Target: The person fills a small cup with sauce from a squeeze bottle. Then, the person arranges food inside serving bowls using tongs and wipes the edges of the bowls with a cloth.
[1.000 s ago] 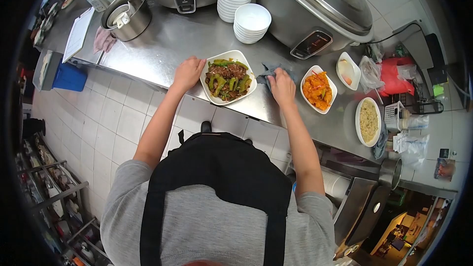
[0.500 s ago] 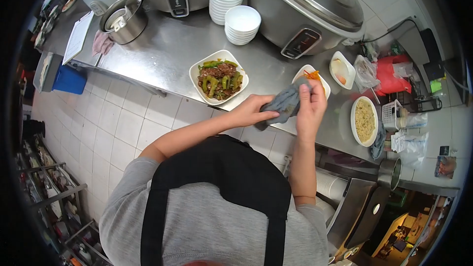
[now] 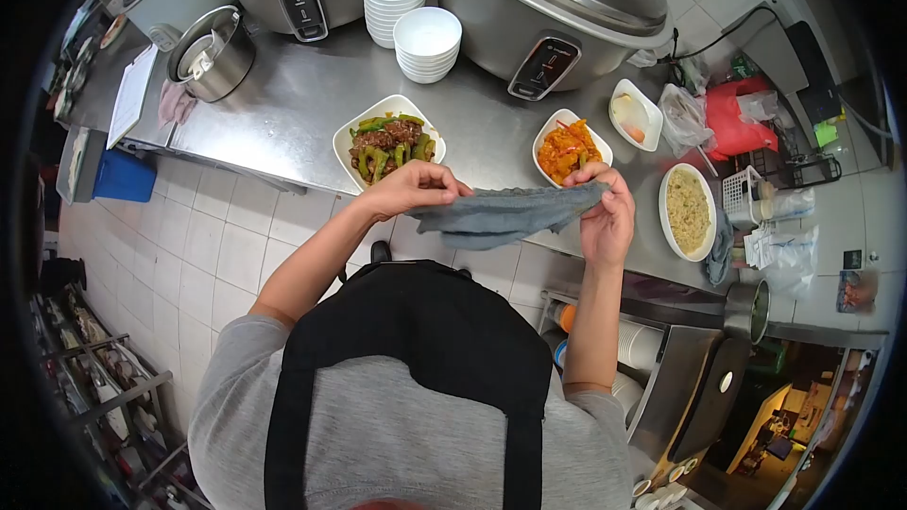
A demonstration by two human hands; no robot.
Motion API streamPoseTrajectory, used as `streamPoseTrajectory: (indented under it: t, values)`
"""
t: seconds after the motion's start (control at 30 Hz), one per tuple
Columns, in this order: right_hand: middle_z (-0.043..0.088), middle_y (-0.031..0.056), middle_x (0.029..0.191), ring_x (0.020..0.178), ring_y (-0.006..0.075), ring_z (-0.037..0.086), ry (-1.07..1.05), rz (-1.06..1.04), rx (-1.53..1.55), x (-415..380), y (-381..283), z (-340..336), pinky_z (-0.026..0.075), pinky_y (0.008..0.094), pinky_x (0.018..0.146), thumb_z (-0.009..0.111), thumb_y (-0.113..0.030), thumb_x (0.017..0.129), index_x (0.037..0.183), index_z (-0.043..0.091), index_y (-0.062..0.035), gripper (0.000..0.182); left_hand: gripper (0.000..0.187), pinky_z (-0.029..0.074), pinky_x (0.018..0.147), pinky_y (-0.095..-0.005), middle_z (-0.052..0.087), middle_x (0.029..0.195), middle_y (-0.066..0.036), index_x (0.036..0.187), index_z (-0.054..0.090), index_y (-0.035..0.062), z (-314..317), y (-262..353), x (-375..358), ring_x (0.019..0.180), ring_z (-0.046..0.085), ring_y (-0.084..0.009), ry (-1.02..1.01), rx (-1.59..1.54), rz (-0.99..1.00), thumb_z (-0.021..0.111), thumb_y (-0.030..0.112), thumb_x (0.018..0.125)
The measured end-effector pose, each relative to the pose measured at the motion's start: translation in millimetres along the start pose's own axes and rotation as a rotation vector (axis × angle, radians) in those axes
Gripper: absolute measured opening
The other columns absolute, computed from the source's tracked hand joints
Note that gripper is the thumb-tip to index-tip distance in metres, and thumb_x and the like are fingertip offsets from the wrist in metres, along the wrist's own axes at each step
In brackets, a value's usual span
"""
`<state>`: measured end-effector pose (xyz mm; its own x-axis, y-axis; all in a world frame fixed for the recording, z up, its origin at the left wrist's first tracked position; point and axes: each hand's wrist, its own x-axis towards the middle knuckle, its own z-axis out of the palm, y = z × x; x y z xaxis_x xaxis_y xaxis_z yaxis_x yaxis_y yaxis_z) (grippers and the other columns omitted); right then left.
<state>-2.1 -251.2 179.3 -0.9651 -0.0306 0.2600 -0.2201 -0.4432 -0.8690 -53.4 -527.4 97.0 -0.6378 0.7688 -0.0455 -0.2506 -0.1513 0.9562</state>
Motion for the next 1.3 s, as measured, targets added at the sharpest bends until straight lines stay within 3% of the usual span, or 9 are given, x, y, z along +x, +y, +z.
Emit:
streamPoseTrajectory:
  t: [0.23, 0.4, 0.5, 0.7, 0.87, 1.03, 1.13, 1.23, 1.3]
  values:
    - [0.053, 0.0033, 0.081, 0.073, 0.0102, 0.048, -0.191, 0.212, -0.561, 3, 7, 24, 0.037, 0.0212, 0.069, 0.054, -0.005, 0.082, 0.081, 0.058, 0.0039, 0.010, 0.043, 0.041, 0.091, -0.0277, 0.056, 0.116, -0.005, 0.122, 0.049, 0.0014, 51, 22, 43, 0.103, 0.053, -0.0125, -0.035, 0.123, 0.337, 0.063, 0.018, 0.085]
    - [0.052, 0.0079, 0.078, 0.072, 0.0149, 0.048, -0.078, 0.107, -0.303, 5, -3, 4, 0.039, 0.0255, 0.072, 0.054, -0.018, 0.077, 0.075, 0.052, 0.0015, 0.019, 0.021, 0.043, 0.072, -0.0234, 0.059, 0.080, 0.002, 0.094, 0.060, 0.0005, 34, 2, 40, 0.076, 0.050, -0.0046, -0.106, 0.232, 0.182, 0.065, 0.019, 0.084]
    - [0.055, 0.0071, 0.078, 0.072, 0.0130, 0.050, -0.087, 0.174, -0.215, 1, 2, -6, 0.039, 0.0242, 0.072, 0.050, -0.015, 0.079, 0.081, 0.055, 0.0021, 0.018, 0.017, 0.042, 0.071, -0.0210, 0.060, 0.081, 0.002, 0.093, 0.060, 0.0000, 33, 5, 35, 0.076, 0.050, -0.0034, -0.055, 0.028, 0.094, 0.063, 0.015, 0.086]
    - [0.060, 0.0019, 0.082, 0.078, 0.0069, 0.052, -0.195, 0.727, -0.547, -8, 22, -4, 0.039, 0.0215, 0.073, 0.064, -0.016, 0.081, 0.091, 0.061, -0.0010, 0.018, 0.015, 0.043, 0.066, -0.0229, 0.062, 0.076, -0.001, 0.091, 0.061, 0.0015, 38, 2, 44, 0.075, 0.051, -0.0035, 0.067, 0.124, 0.173, 0.062, 0.015, 0.085]
    - [0.057, 0.0069, 0.093, 0.088, 0.0146, 0.052, -0.265, 0.285, -0.376, -1, 23, -3, 0.039, 0.0298, 0.081, 0.062, -0.015, 0.082, 0.074, 0.052, -0.0038, 0.017, 0.021, 0.047, 0.078, -0.0297, 0.062, 0.092, -0.008, 0.098, 0.062, 0.0036, 15, 1, 19, 0.085, 0.060, -0.0165, 0.165, 0.602, 0.266, 0.066, 0.013, 0.080]
    - [0.056, 0.0088, 0.080, 0.072, 0.0161, 0.053, -0.081, 0.165, -0.172, 44, 48, 33, 0.043, 0.0320, 0.074, 0.054, -0.019, 0.089, 0.087, 0.047, -0.0047, 0.016, 0.023, 0.049, 0.074, -0.0309, 0.065, 0.094, -0.008, 0.104, 0.062, 0.0052, -70, 42, -16, 0.085, 0.062, -0.0171, 0.813, 0.866, 0.327, 0.061, 0.009, 0.081]
    - [0.054, 0.0073, 0.083, 0.076, 0.0192, 0.055, -0.274, -0.036, -1.046, 84, 103, 33, 0.044, 0.0297, 0.065, 0.056, -0.003, 0.081, 0.100, 0.053, -0.0024, 0.019, 0.023, 0.049, 0.078, -0.0356, 0.065, 0.098, -0.012, 0.103, 0.063, 0.0051, -122, 45, -2, 0.089, 0.062, -0.0245, 0.766, 1.035, 0.125, 0.057, 0.015, 0.083]
    - [0.052, 0.0091, 0.096, 0.090, 0.0251, 0.054, -0.555, -0.311, -1.092, 110, 134, 54, 0.043, 0.0324, 0.076, 0.051, 0.005, 0.074, 0.100, 0.056, -0.0030, 0.028, 0.025, 0.048, 0.082, -0.0373, 0.065, 0.099, -0.014, 0.104, 0.063, 0.0052, -159, 21, 32, 0.091, 0.062, -0.0283, 0.558, 1.120, -0.042, 0.055, 0.018, 0.084]
    - [0.049, 0.0104, 0.105, 0.102, 0.0286, 0.050, -0.750, -0.031, -1.129, 123, 143, 59, 0.040, 0.0362, 0.086, 0.047, 0.009, 0.068, 0.097, 0.059, -0.0050, 0.035, 0.026, 0.047, 0.082, -0.0367, 0.065, 0.099, -0.014, 0.106, 0.063, 0.0049, -166, 16, 41, 0.092, 0.061, -0.0284, 0.416, 1.184, -0.103, 0.054, 0.017, 0.085]
